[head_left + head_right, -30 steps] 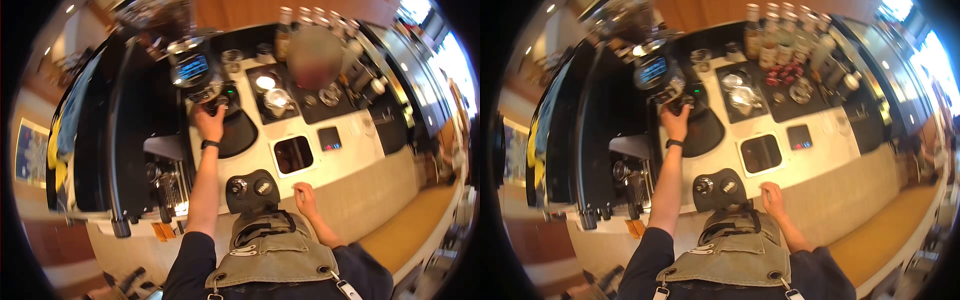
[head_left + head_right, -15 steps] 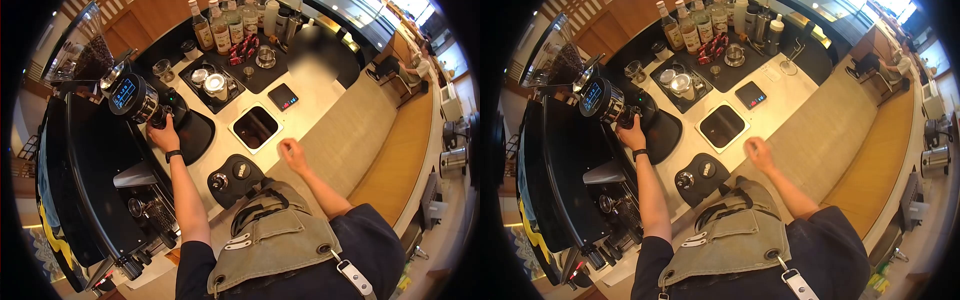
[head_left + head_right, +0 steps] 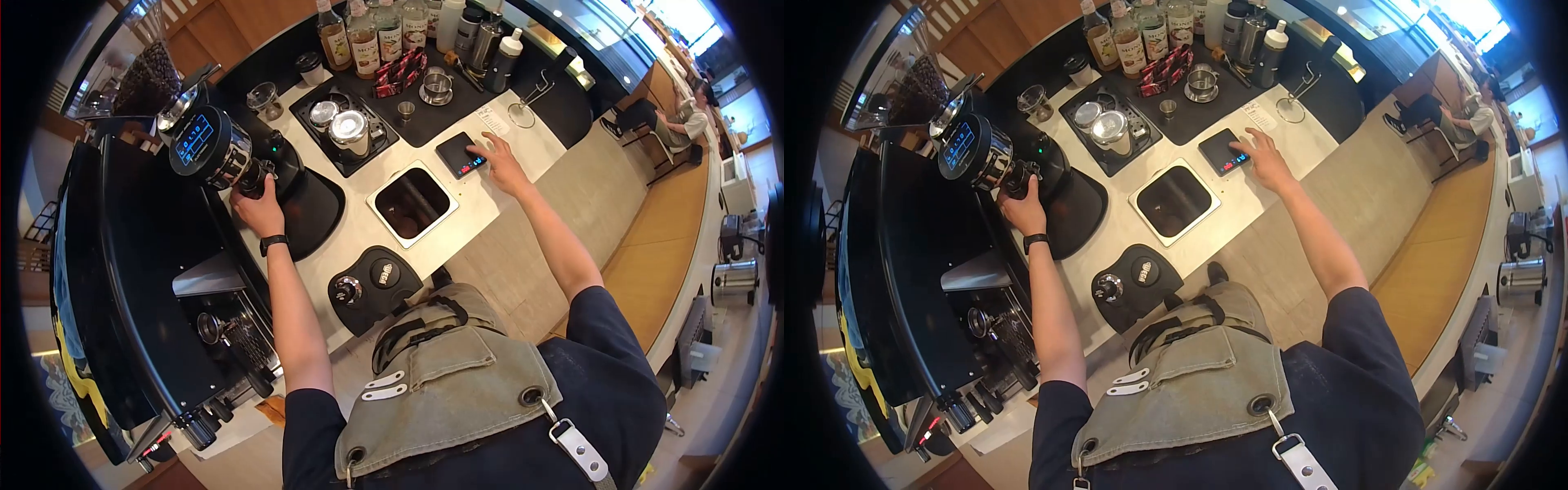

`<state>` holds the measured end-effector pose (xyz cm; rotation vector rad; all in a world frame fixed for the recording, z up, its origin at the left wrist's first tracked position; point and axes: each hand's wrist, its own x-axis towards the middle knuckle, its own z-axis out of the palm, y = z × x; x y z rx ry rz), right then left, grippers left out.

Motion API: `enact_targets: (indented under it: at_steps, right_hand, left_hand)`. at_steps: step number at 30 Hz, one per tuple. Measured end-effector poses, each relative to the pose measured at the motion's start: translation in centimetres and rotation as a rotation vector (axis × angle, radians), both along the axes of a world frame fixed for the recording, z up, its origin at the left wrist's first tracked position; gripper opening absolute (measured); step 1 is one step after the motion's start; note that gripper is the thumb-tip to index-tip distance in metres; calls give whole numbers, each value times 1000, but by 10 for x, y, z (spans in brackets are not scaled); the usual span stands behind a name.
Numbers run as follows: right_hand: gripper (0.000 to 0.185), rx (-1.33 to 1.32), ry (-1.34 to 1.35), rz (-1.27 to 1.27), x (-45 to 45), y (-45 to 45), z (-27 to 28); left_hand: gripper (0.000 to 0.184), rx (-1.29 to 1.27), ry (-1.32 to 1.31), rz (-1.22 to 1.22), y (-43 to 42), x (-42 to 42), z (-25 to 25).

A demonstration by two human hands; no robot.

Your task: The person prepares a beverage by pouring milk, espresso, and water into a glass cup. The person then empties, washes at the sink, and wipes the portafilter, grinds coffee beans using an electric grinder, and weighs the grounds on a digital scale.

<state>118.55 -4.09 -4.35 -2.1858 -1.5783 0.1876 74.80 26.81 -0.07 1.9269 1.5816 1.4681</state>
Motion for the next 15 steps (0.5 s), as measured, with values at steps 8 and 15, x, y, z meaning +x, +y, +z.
enact_targets:
  at_steps: [8,15]
  right_hand:
    - [61,284,227,-117,15,-25,-21]
    - [36,471,197,-386,-25,-70,-60]
  left_hand:
    - [66,50,63,12,-2,1,4]
    - [64,22,18,11,-8,5,11]
